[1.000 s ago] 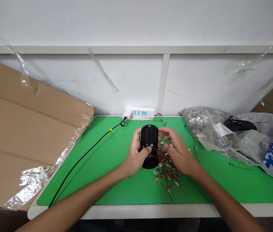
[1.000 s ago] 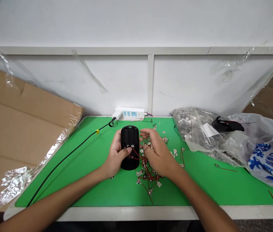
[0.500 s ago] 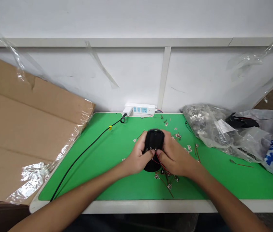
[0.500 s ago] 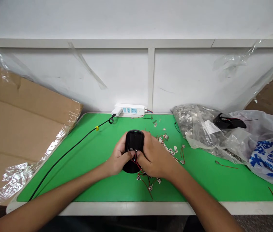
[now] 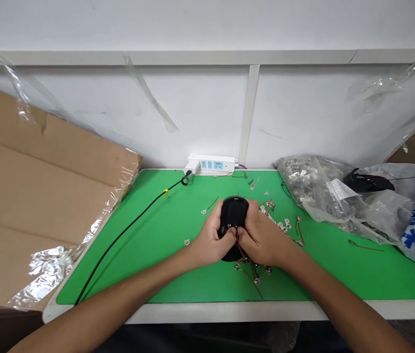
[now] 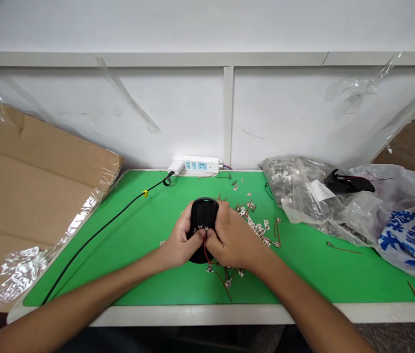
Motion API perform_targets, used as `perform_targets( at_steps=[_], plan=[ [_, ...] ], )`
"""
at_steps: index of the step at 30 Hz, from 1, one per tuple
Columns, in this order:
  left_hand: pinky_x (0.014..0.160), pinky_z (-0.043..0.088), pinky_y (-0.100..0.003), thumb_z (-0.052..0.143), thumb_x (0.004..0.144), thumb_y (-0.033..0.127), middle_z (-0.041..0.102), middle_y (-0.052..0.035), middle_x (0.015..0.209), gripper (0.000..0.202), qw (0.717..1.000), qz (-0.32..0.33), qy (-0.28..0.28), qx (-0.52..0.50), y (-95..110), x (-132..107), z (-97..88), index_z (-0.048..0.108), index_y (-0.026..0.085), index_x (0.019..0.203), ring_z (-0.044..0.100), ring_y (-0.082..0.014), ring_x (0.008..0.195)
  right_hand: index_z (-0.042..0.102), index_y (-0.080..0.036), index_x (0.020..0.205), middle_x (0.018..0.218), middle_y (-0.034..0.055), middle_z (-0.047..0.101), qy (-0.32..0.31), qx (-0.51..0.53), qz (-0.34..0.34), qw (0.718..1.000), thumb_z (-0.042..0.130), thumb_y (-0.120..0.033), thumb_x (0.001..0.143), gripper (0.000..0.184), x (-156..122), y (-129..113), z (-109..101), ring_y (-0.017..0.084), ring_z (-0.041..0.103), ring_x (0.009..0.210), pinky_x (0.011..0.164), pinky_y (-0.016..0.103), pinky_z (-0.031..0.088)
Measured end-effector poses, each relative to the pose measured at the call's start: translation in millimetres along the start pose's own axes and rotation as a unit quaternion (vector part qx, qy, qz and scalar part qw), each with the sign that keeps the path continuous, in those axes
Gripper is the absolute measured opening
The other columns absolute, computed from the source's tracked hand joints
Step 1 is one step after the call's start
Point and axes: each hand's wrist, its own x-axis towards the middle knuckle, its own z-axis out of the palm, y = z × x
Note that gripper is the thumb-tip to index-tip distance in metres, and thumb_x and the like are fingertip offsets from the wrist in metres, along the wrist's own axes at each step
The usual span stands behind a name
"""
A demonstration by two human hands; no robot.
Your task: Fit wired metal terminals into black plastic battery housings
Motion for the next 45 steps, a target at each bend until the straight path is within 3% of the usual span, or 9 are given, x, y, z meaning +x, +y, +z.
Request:
perform_targets(
  at_steps=[10, 25, 31, 34, 37, 41, 43, 45],
  plan=[
    [0.091, 0.056, -0.036, 0.065, 0.090, 0.021, 0.062, -0.0062, 0.108, 0.038, 1.000, -0.003, 0.013, 0.003, 1.9, -0.1, 3.3, 0.055, 0.020, 0.127, 0.062, -0.0227, 0.100, 0.033, -0.022, 0.114, 0.106, 0.0142, 0.060, -0.001, -0.018, 0.002, 1.000, 0.042, -0.024, 0.093, 0.023, -0.1, 3.5, 3.6, 0.031, 0.060, 0.089, 0.073, 0.050, 0.053],
    [0.096, 0.055, -0.036, 0.062, 0.089, 0.016, 0.063, -0.0056, 0.111, 0.042, 1.000, -0.024, 0.012, -0.003, 3.6, 2.3, 3.8, 0.054, 0.020, 0.131, 0.062, -0.0222, 0.104, 0.036, -0.020, 0.120, 0.113, 0.0171, 0.060, 0.023, -0.036, -0.016, 0.999, 0.042, -0.023, 0.096, 0.025, -0.8, 8.0, 7.4, 0.032, 0.058, 0.092, 0.080, 0.052, 0.053],
    [0.096, 0.053, -0.035, 0.065, 0.089, 0.018, 0.063, -0.0054, 0.110, 0.034, 0.997, -0.069, 0.018, -0.021, 0.3, 3.2, 2.8, 0.057, 0.018, 0.123, 0.060, -0.0220, 0.103, 0.036, -0.019, 0.120, 0.112, 0.0180, 0.061, 0.031, -0.032, 0.002, 0.999, 0.042, -0.025, 0.096, 0.025, 0.2, 9.9, 10.3, 0.034, 0.060, 0.095, 0.080, 0.052, 0.053],
    [0.100, 0.050, -0.036, 0.068, 0.087, 0.019, 0.066, -0.0062, 0.115, 0.040, 0.993, -0.096, 0.023, -0.067, 1.2, 7.3, -0.3, 0.059, 0.018, 0.126, 0.061, -0.0241, 0.110, 0.036, -0.017, 0.123, 0.113, 0.0190, 0.062, 0.018, -0.005, 0.023, 1.000, 0.039, -0.026, 0.099, 0.026, 1.7, 8.1, 6.8, 0.034, 0.062, 0.097, 0.081, 0.055, 0.054],
    [0.094, 0.050, -0.033, 0.070, 0.084, 0.021, 0.070, -0.0055, 0.115, 0.048, 0.970, -0.149, 0.023, -0.191, 4.0, 12.2, -1.9, 0.061, 0.019, 0.131, 0.064, -0.0244, 0.109, 0.032, -0.017, 0.136, 0.126, 0.0208, 0.060, 0.015, 0.061, 0.052, 0.997, 0.040, -0.026, 0.103, 0.036, 3.3, 5.9, -0.7, 0.035, 0.063, 0.112, 0.094, 0.059, 0.054],
    [0.090, 0.053, -0.035, 0.065, 0.086, 0.028, 0.076, -0.0094, 0.112, 0.051, 0.900, -0.197, 0.040, -0.388, 7.4, 16.7, -0.6, 0.061, 0.016, 0.135, 0.071, -0.0267, 0.102, 0.026, -0.024, 0.149, 0.150, 0.0190, 0.049, 0.091, 0.135, 0.056, 0.985, 0.055, -0.030, 0.102, 0.055, 5.4, 8.8, -9.3, 0.033, 0.054, 0.137, 0.111, 0.057, 0.049],
    [0.093, 0.054, -0.038, 0.063, 0.088, 0.030, 0.077, -0.0118, 0.114, 0.049, 0.874, -0.205, 0.051, -0.438, 6.7, 18.1, -1.5, 0.061, 0.014, 0.135, 0.072, -0.0280, 0.103, 0.033, -0.026, 0.147, 0.149, 0.0175, 0.049, 0.142, 0.123, 0.055, 0.981, 0.067, -0.033, 0.097, 0.060, 7.3, 11.9, -12.3, 0.033, 0.054, 0.137, 0.112, 0.056, 0.048],
    [0.094, 0.054, -0.039, 0.062, 0.090, 0.030, 0.078, -0.0130, 0.114, 0.046, 0.856, -0.220, 0.058, -0.464, 4.4, 19.4, -4.6, 0.063, 0.013, 0.134, 0.073, -0.0282, 0.102, 0.046, -0.027, 0.139, 0.139, 0.0140, 0.058, 0.166, 0.110, 0.054, 0.979, 0.072, -0.034, 0.094, 0.052, 9.6, 14.3, -14.9, 0.032, 0.059, 0.129, 0.110, 0.054, 0.049]
  ],
)
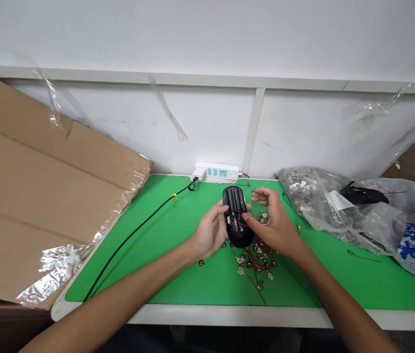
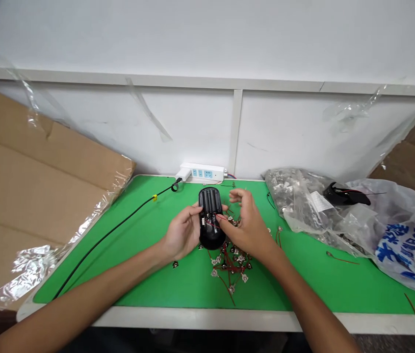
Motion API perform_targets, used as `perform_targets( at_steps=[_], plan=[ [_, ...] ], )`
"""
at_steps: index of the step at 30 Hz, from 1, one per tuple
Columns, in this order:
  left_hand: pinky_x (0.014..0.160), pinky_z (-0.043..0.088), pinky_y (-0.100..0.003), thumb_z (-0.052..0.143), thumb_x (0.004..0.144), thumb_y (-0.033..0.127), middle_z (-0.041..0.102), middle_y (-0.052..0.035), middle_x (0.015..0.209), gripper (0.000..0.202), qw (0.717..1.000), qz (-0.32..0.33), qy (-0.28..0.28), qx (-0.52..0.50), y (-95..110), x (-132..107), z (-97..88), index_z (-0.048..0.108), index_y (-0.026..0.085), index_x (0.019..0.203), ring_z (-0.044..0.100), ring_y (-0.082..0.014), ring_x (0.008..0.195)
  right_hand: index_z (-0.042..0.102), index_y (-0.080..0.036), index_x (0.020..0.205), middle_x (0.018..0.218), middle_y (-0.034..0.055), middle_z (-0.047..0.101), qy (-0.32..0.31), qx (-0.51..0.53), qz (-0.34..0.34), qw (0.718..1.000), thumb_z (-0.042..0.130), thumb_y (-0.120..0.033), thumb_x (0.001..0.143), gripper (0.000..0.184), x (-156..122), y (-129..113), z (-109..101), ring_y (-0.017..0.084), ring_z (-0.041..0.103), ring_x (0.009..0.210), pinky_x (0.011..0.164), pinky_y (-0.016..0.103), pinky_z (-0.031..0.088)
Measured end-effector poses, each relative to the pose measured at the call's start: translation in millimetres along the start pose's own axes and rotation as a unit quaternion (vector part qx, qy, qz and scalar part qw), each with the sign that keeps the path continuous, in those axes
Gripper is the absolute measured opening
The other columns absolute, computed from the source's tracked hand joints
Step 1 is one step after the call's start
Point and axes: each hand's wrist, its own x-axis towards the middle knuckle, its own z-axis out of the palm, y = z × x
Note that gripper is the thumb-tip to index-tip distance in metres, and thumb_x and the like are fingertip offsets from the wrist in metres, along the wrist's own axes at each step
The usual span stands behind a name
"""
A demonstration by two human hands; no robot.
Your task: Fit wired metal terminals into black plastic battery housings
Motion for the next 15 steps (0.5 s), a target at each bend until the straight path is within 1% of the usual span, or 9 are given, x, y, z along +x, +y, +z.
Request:
perform_targets(
  at_steps=[3, 6, 8, 10, 12, 15],
  plan=[
    [0.094, 0.055, -0.040, 0.060, 0.092, 0.032, 0.078, -0.0148, 0.111, 0.043, 0.998, -0.058, 0.008, -0.016, 4.0, 2.3, -5.9, 0.067, 0.010, 0.129, 0.074, -0.0282, 0.100, 0.064, -0.028, 0.119, 0.117, 0.0076, 0.068, -0.029, 0.022, -0.002, 0.999, 0.071, -0.033, 0.096, 0.024, 4.9, 0.5, -2.7, 0.028, 0.066, 0.112, 0.100, 0.048, 0.053],
    [0.093, 0.055, -0.039, 0.059, 0.093, 0.034, 0.078, -0.0160, 0.110, 0.044, 0.992, -0.120, -0.002, -0.026, 7.1, 3.3, -9.1, 0.068, 0.009, 0.127, 0.073, -0.0280, 0.100, 0.071, -0.028, 0.107, 0.104, 0.0052, 0.071, -0.056, 0.032, 0.002, 0.998, 0.072, -0.035, 0.097, 0.013, 8.0, 0.4, -4.6, 0.025, 0.067, 0.100, 0.092, 0.044, 0.054],
    [0.093, 0.055, -0.038, 0.058, 0.094, 0.034, 0.078, -0.0163, 0.111, 0.043, 0.990, -0.134, -0.012, -0.041, 7.5, 3.6, -9.7, 0.069, 0.009, 0.127, 0.073, -0.0272, 0.100, 0.073, -0.027, 0.100, 0.100, 0.0048, 0.072, -0.057, 0.021, 0.010, 0.998, 0.070, -0.037, 0.098, 0.011, 8.9, 0.9, -5.3, 0.025, 0.067, 0.098, 0.090, 0.044, 0.053],
    [0.091, 0.055, -0.036, 0.056, 0.096, 0.032, 0.078, -0.0165, 0.113, 0.041, 0.989, -0.135, -0.020, -0.059, 6.5, 3.8, -9.8, 0.069, 0.009, 0.127, 0.073, -0.0255, 0.101, 0.074, -0.026, 0.095, 0.099, 0.0049, 0.072, -0.053, 0.017, 0.030, 0.998, 0.069, -0.039, 0.099, 0.014, 9.1, 1.7, -5.7, 0.025, 0.067, 0.095, 0.089, 0.043, 0.053],
    [0.090, 0.056, -0.034, 0.055, 0.099, 0.030, 0.077, -0.0166, 0.116, 0.037, 0.988, -0.136, -0.020, -0.073, 4.8, 3.5, -9.4, 0.069, 0.009, 0.126, 0.073, -0.0234, 0.101, 0.074, -0.025, 0.093, 0.099, 0.0053, 0.071, -0.045, 0.026, 0.057, 0.997, 0.068, -0.040, 0.098, 0.016, 8.9, 2.7, -6.2, 0.024, 0.067, 0.092, 0.085, 0.041, 0.054],
    [0.091, 0.059, -0.035, 0.055, 0.105, 0.031, 0.076, -0.0168, 0.120, 0.033, 0.987, -0.138, -0.016, -0.083, 2.6, 1.9, -7.4, 0.068, 0.008, 0.126, 0.073, -0.0219, 0.102, 0.074, -0.024, 0.093, 0.098, 0.0055, 0.070, -0.039, 0.049, 0.081, 0.995, 0.070, -0.042, 0.096, 0.019, 8.5, 3.6, -6.8, 0.022, 0.067, 0.087, 0.079, 0.038, 0.055]
  ],
)
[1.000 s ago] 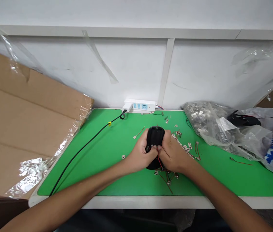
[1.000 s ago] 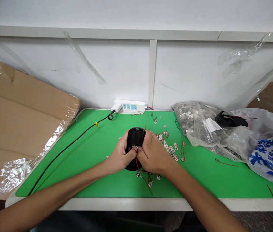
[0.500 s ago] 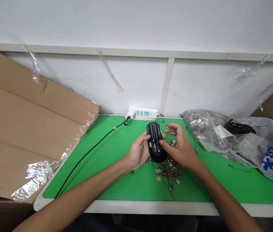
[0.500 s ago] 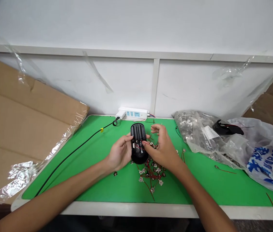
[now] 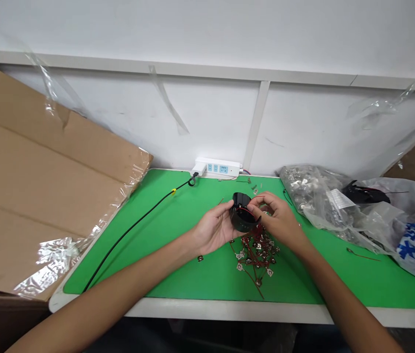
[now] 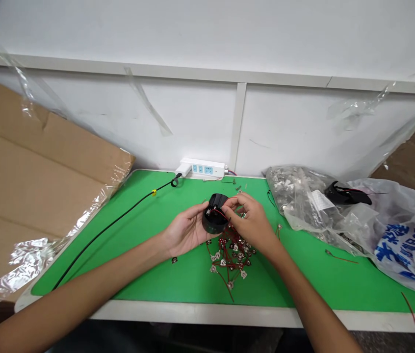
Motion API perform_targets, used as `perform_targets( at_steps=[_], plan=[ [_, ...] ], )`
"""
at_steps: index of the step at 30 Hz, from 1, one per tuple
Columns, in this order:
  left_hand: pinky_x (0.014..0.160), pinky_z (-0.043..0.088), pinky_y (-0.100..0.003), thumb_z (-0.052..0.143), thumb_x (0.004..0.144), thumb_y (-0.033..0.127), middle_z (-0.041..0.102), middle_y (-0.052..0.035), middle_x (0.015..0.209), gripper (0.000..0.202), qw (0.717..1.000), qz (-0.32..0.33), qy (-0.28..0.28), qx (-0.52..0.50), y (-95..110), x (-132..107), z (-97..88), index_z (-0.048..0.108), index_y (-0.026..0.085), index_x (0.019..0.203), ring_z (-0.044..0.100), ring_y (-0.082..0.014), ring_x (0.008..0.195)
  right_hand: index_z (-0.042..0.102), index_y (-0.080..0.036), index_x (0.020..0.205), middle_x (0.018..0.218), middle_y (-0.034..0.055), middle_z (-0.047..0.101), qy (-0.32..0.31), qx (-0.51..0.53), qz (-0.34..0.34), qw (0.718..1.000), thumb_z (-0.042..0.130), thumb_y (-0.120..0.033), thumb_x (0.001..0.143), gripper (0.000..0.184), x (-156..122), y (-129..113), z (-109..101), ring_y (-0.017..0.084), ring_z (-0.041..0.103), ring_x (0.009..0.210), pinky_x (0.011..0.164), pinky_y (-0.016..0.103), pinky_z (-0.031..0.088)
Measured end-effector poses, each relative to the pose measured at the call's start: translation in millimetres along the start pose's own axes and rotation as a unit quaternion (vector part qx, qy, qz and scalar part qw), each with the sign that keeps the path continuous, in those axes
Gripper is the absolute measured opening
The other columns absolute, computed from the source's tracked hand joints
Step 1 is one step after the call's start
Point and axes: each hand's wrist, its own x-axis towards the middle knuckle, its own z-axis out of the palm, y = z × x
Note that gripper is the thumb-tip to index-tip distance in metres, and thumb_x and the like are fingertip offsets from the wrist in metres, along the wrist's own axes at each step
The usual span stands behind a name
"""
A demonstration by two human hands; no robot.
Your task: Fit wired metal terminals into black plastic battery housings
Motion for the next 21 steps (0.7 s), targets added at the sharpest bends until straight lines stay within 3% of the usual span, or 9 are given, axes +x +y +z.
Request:
perform_targets(
  at_steps=[5, 13, 21],
  plan=[
    [0.076, 0.063, -0.031, 0.054, 0.108, 0.039, 0.077, -0.0154, 0.112, 0.036, 1.000, 0.001, 0.008, 0.007, -3.1, -1.9, 3.3, 0.067, 0.011, 0.126, 0.075, -0.0218, 0.093, 0.074, -0.023, 0.095, 0.098, 0.0053, 0.071, 0.002, 0.030, 0.019, 0.999, 0.072, -0.044, 0.095, 0.021, -0.3, 2.3, 2.1, 0.021, 0.068, 0.086, 0.078, 0.037, 0.057],
    [0.062, 0.061, -0.030, 0.057, 0.104, 0.047, 0.079, -0.0143, 0.098, 0.042, 0.997, 0.031, 0.020, 0.073, -9.9, -1.1, -0.4, 0.069, 0.011, 0.122, 0.075, -0.0224, 0.076, 0.073, -0.023, 0.092, 0.100, 0.0060, 0.071, 0.006, -0.002, 0.010, 1.000, 0.069, -0.040, 0.096, 0.018, -3.9, 0.5, 10.5, 0.022, 0.067, 0.085, 0.074, 0.036, 0.055],
    [0.062, 0.058, -0.027, 0.063, 0.100, 0.044, 0.078, -0.0105, 0.088, 0.037, 0.995, 0.072, 0.055, 0.046, -20.9, -1.8, -2.0, 0.072, 0.012, 0.115, 0.071, -0.0193, 0.070, 0.069, -0.022, 0.089, 0.100, 0.0064, 0.068, 0.018, 0.009, -0.016, 1.000, 0.066, -0.037, 0.098, 0.018, -7.6, -0.7, 24.5, 0.021, 0.065, 0.091, 0.078, 0.035, 0.055]
  ],
)
